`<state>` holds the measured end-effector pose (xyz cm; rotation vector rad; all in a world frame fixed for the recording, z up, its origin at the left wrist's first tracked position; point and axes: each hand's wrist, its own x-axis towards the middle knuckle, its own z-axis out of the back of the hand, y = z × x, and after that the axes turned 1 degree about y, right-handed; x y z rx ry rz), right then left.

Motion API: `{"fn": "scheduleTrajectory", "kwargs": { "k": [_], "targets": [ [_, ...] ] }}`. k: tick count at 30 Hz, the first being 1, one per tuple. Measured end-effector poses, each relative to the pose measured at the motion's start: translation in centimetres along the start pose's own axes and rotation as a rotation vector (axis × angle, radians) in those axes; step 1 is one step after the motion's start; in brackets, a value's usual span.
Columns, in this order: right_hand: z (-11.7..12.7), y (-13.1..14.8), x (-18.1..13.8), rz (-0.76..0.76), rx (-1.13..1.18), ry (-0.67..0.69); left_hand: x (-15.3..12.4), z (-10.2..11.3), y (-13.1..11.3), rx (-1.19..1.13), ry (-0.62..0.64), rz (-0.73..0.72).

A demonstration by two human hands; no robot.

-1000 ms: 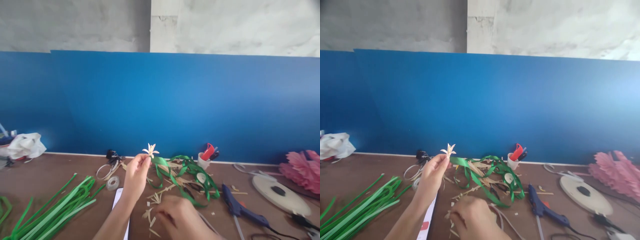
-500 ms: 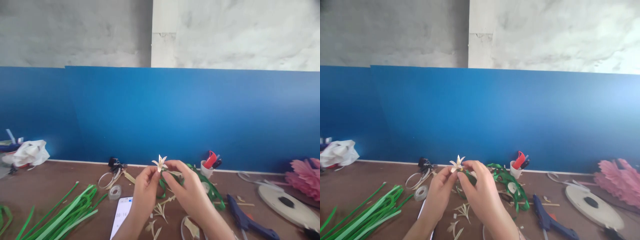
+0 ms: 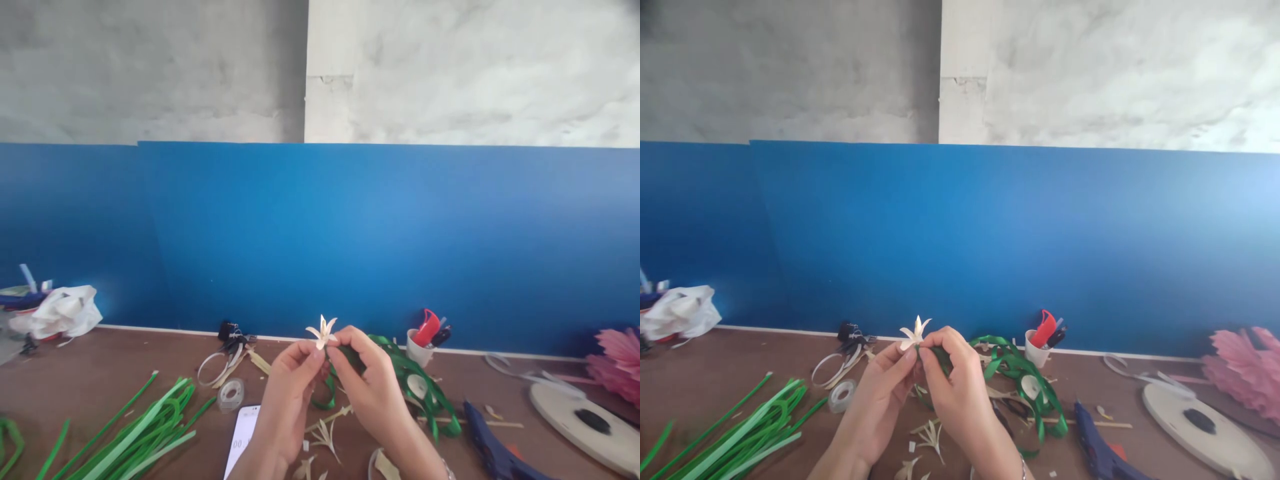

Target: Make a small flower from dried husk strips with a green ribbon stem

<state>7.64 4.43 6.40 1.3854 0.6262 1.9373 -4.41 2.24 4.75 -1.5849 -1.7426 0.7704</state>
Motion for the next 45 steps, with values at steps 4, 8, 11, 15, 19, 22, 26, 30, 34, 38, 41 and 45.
{"fn": "scheduleTrajectory", "kwargs": {
  "k": [4, 8, 11, 15, 19, 22, 26, 30, 34, 38, 41, 45],
  "targets": [
    [-0.4, -0.1, 0.1, -0.157, 0.247, 0.035, 0.1, 0.3, -0.1, -0.082, 0.037, 0.030],
    [-0.1, 0.0, 0.4, -0.381, 0.687, 0.168, 0.0, 0.7, -0.6, -0.105, 0.099, 0.007],
    [0.2, 0.0, 0.4, -0.352, 0.801, 0.269, 0.0, 1.0, -0.8, -0.116, 0.224, 0.120],
    [0.5, 0.0, 0.3, -0.272, 0.706, 0.275, 0.1, 1.2, -0.7, -0.161, 0.317, 0.277],
    [0.8, 0.1, 0.5, -0.156, 0.566, 0.234, 0.3, 1.1, -0.4, -0.069, 0.266, 0.258],
    [0.8, 0.2, 0.7, -0.042, 0.338, 0.113, 0.1, 0.7, -0.6, 0.094, 0.115, 0.093],
    [0.4, 0.5, 0.5, 0.046, 0.114, -0.006, -0.7, 0.0, -1.3, 0.304, -0.034, -0.091],
    [0.6, 0.8, 0.0, 0.036, 0.148, 0.080, -1.0, 0.1, -1.4, 0.270, 0.012, -0.065],
    [1.4, 1.1, 0.0, -0.055, 0.307, 0.231, -0.9, 0.5, -1.1, 0.161, 0.080, 0.026],
    [1.9, 1.3, 0.0, -0.044, 0.353, 0.266, -0.9, 0.8, -1.1, 0.181, 0.126, 0.009],
    [1.6, 1.2, -0.2, -0.020, 0.249, 0.151, -1.1, 0.7, -1.3, 0.341, 0.115, -0.131],
    [0.9, 1.1, -0.6, 0.111, 0.102, -0.042, -1.7, -0.1, -0.9, 0.436, 0.011, -0.368]
  ]
}}
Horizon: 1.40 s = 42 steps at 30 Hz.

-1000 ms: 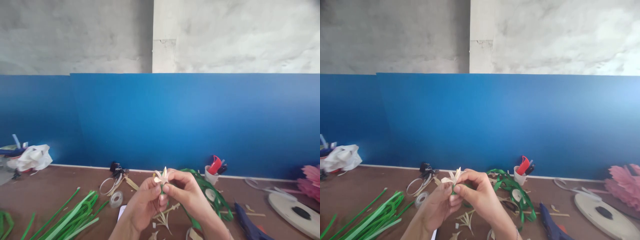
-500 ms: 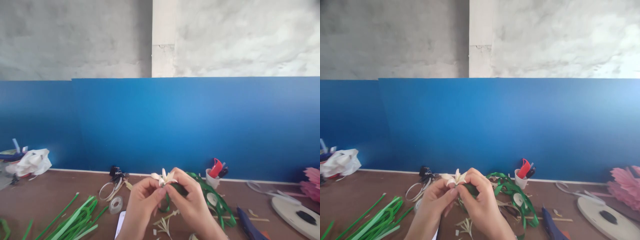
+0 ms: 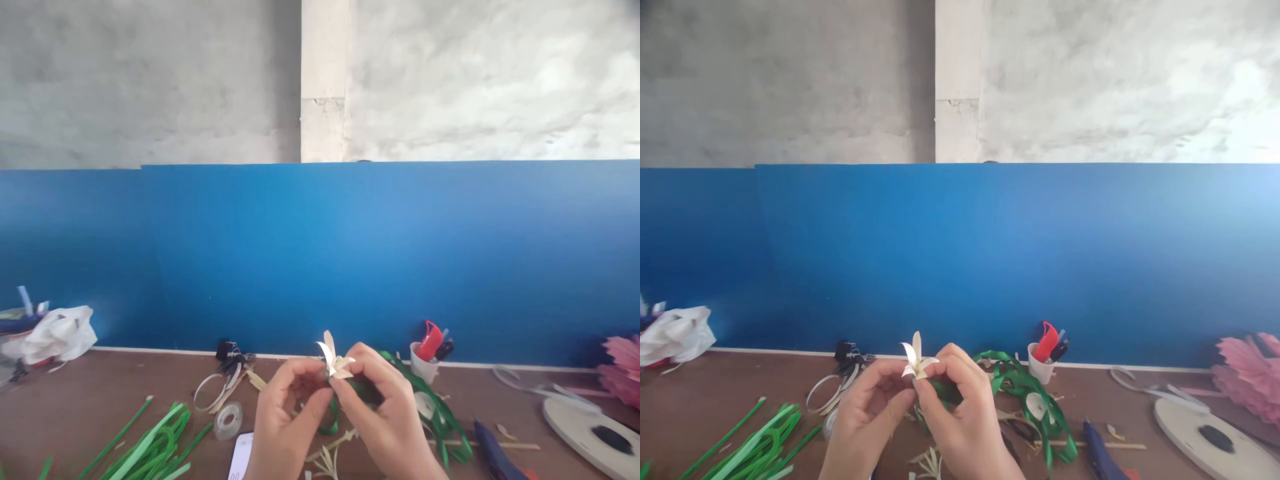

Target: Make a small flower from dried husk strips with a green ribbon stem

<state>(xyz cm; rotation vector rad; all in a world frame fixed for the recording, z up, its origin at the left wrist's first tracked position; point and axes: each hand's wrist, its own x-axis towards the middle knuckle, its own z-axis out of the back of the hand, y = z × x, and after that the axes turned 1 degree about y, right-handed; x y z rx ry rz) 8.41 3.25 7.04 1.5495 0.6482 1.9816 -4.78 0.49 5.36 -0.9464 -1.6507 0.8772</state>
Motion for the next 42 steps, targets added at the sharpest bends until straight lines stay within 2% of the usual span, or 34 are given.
{"fn": "scheduleTrajectory", "kwargs": {
  "k": [3, 6, 8, 9, 12, 15, 17, 19, 23, 29, 36, 42],
  "targets": [
    [-0.6, 0.2, -0.3, 0.059, -0.026, -0.068, -0.7, -1.1, 0.5, 0.030, -0.102, -0.183],
    [-1.1, 0.3, -0.7, 0.054, 0.011, -0.101, -1.1, -1.8, 0.9, 0.117, -0.272, -0.321],
    [-1.4, 0.0, -0.8, 0.036, 0.065, -0.104, -1.2, -1.9, 0.8, 0.114, -0.321, -0.280],
    [-1.4, -0.1, -0.8, 0.020, 0.096, -0.094, -1.1, -1.8, 0.7, 0.084, -0.300, -0.222],
    [-1.0, -0.5, -0.6, -0.034, 0.174, -0.020, -0.6, -1.3, 0.0, -0.078, -0.130, -0.031],
    [-0.3, -0.3, -0.3, -0.073, 0.180, 0.045, -0.2, -0.7, -0.4, -0.226, 0.004, 0.037],
    [0.0, 0.0, -0.1, -0.058, 0.123, 0.051, -0.1, -0.6, -0.4, -0.293, 0.034, 0.069],
    [0.1, 0.3, 0.0, -0.019, 0.041, 0.041, -0.1, -0.6, -0.5, -0.301, 0.004, 0.086],
    [-0.3, 0.6, 0.1, 0.058, -0.073, 0.060, -0.2, -0.8, -0.7, -0.168, -0.100, 0.022],
    [-0.3, 0.8, 0.1, 0.099, -0.116, 0.131, 0.1, -0.4, -0.8, -0.327, -0.102, 0.240],
    [0.4, 1.6, 0.5, -0.091, -0.075, 0.213, 0.1, -0.6, -1.3, -0.306, -0.162, 0.179],
    [0.8, 1.6, 0.5, -0.322, 0.017, 0.188, -0.1, -0.6, -1.3, -0.265, -0.141, 0.166]
  ]
}}
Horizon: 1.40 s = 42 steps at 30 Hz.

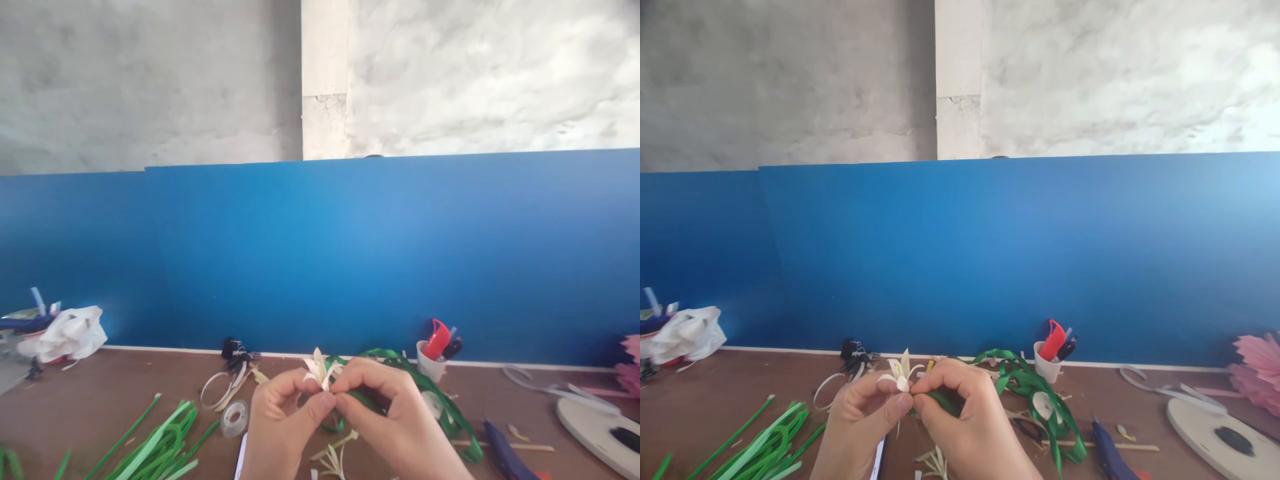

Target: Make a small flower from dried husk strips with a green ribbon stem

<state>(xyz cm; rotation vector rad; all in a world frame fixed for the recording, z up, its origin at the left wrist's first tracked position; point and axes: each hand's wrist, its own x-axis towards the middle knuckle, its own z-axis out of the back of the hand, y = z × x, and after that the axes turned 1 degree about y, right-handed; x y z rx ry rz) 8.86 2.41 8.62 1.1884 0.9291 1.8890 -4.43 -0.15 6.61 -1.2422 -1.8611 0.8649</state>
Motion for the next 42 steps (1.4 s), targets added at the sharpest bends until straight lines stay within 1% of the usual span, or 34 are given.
{"fn": "scheduleTrajectory", "kwargs": {
  "k": [3, 5, 8, 11, 14, 16, 21, 23, 25, 27, 30, 32, 35, 37, 40, 42],
  "targets": [
    [0.3, 0.0, -0.1, -0.124, 0.086, -0.014, 0.0, 0.2, -0.1, 0.038, -0.001, -0.009],
    [0.4, 0.0, -0.2, -0.167, 0.125, -0.026, 0.0, 0.4, -0.3, 0.045, -0.005, -0.007],
    [0.3, -0.1, -0.4, -0.104, 0.143, -0.094, 0.1, 0.5, -0.3, 0.025, 0.018, 0.040],
    [-0.2, -0.3, -0.7, 0.009, 0.124, -0.224, 0.3, 0.7, 0.0, 0.038, -0.001, 0.043],
    [-0.6, -0.4, -0.8, 0.052, 0.108, -0.271, 0.6, 0.9, 0.2, 0.008, 0.007, 0.061],
    [-0.7, -0.3, -0.8, 0.011, 0.147, -0.240, 0.6, 1.0, 0.2, -0.041, 0.057, 0.074],
    [-0.8, -0.2, -0.7, -0.156, 0.245, -0.080, 0.8, 0.7, 0.1, -0.114, 0.163, 0.135],
    [-0.7, -0.7, -0.8, -0.165, 0.213, -0.073, 0.8, 0.6, 0.1, -0.136, 0.202, 0.170],
    [-0.6, -1.3, -1.0, -0.146, 0.199, -0.095, 0.7, 0.5, 0.1, -0.160, 0.249, 0.202],
    [-0.4, -1.9, -1.1, -0.142, 0.275, -0.082, 0.7, 0.4, 0.0, -0.189, 0.289, 0.239],
    [-0.4, -2.6, -0.9, -0.163, 0.420, 0.003, 0.7, 0.3, 0.0, -0.225, 0.325, 0.287],
    [-0.6, -2.9, -0.6, -0.181, 0.463, 0.028, 0.8, 0.2, 0.1, -0.219, 0.325, 0.284],
    [-1.0, -3.5, -0.3, -0.193, 0.495, 0.014, 1.0, 0.3, 0.5, -0.197, 0.294, 0.273],
    [-1.3, -4.0, -0.2, -0.192, 0.509, 0.005, 1.2, 0.5, 0.8, -0.224, 0.267, 0.263],
    [-1.5, -4.7, 0.0, -0.205, 0.528, 0.009, 1.5, 0.8, 1.3, -0.239, 0.192, 0.206],
    [-1.5, -4.9, 0.0, -0.212, 0.539, 0.012, 1.7, 0.9, 1.3, -0.176, 0.129, 0.148]
  ]
}}
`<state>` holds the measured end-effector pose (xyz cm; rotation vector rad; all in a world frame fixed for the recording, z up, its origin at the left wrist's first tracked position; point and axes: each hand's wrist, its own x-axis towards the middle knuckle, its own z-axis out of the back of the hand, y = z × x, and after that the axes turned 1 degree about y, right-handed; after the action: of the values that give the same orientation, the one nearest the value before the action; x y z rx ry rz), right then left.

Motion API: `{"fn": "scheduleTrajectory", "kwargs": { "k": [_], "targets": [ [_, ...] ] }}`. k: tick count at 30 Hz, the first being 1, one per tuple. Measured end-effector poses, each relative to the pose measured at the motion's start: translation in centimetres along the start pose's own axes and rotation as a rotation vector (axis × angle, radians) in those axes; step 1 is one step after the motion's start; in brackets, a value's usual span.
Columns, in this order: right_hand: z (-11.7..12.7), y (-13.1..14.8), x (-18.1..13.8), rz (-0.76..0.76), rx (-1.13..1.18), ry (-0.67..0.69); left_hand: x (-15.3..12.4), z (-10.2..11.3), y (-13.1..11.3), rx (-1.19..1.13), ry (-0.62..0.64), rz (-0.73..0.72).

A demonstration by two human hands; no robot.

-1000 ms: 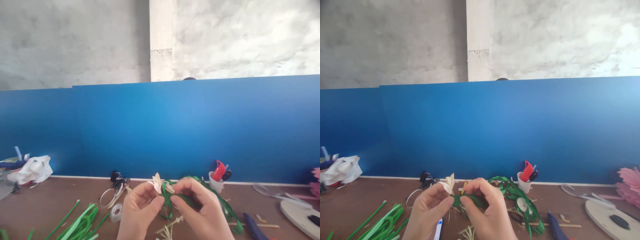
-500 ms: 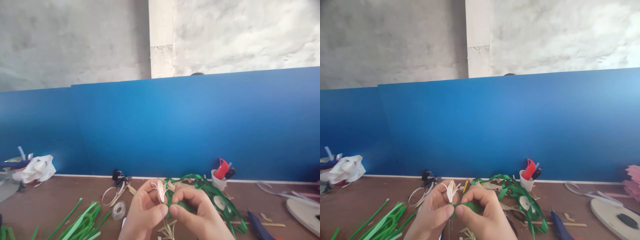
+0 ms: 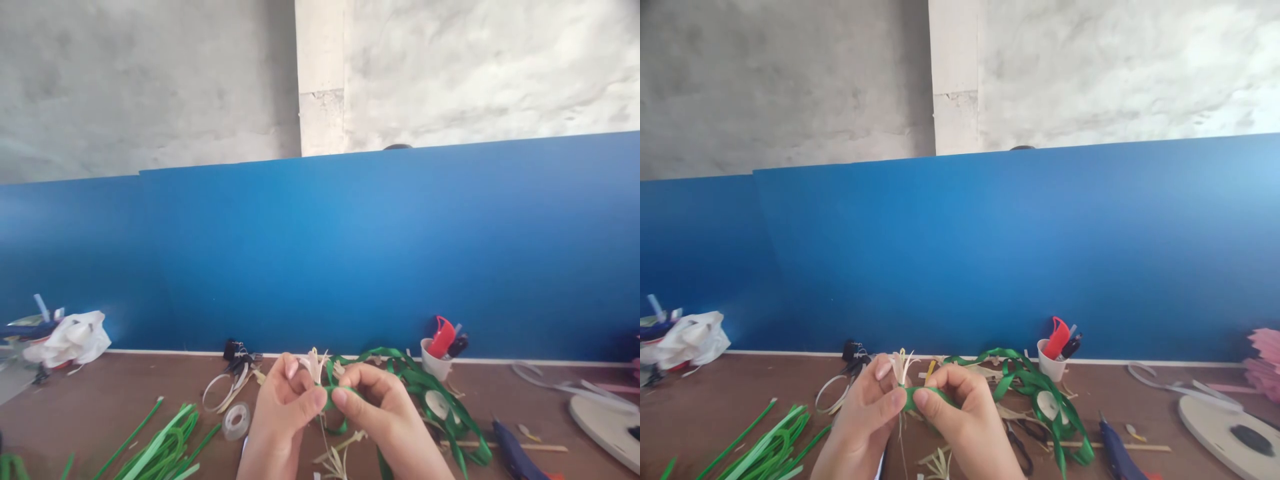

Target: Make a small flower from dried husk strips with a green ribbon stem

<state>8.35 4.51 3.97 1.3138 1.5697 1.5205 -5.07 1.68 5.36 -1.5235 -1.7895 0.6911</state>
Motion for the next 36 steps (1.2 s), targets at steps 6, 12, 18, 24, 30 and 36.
{"fn": "scheduleTrajectory", "kwargs": {
  "k": [6, 12, 18, 24, 30, 36],
  "targets": [
    [0.0, 0.2, 0.2, -0.003, 0.031, -0.012, -0.5, -0.4, -0.8, 0.199, -0.108, -0.108],
    [0.2, -0.2, 0.5, -0.012, 0.061, 0.007, -0.8, -0.7, -1.0, 0.281, -0.116, -0.174],
    [-0.5, 0.5, 0.1, -0.066, 0.085, 0.064, -0.8, -0.6, -0.9, 0.265, -0.084, -0.118],
    [-1.3, 1.2, -0.4, 0.123, -0.087, -0.009, -0.4, -0.4, -0.7, 0.148, 0.007, -0.096],
    [-1.1, 0.8, -0.1, 0.037, -0.091, -0.042, -0.2, -0.3, -0.1, 0.063, 0.042, -0.063],
    [-1.3, 0.6, -0.3, 0.703, -0.746, -0.483, 0.2, 0.0, -0.7, 0.118, -0.175, -0.115]
  ]
}}
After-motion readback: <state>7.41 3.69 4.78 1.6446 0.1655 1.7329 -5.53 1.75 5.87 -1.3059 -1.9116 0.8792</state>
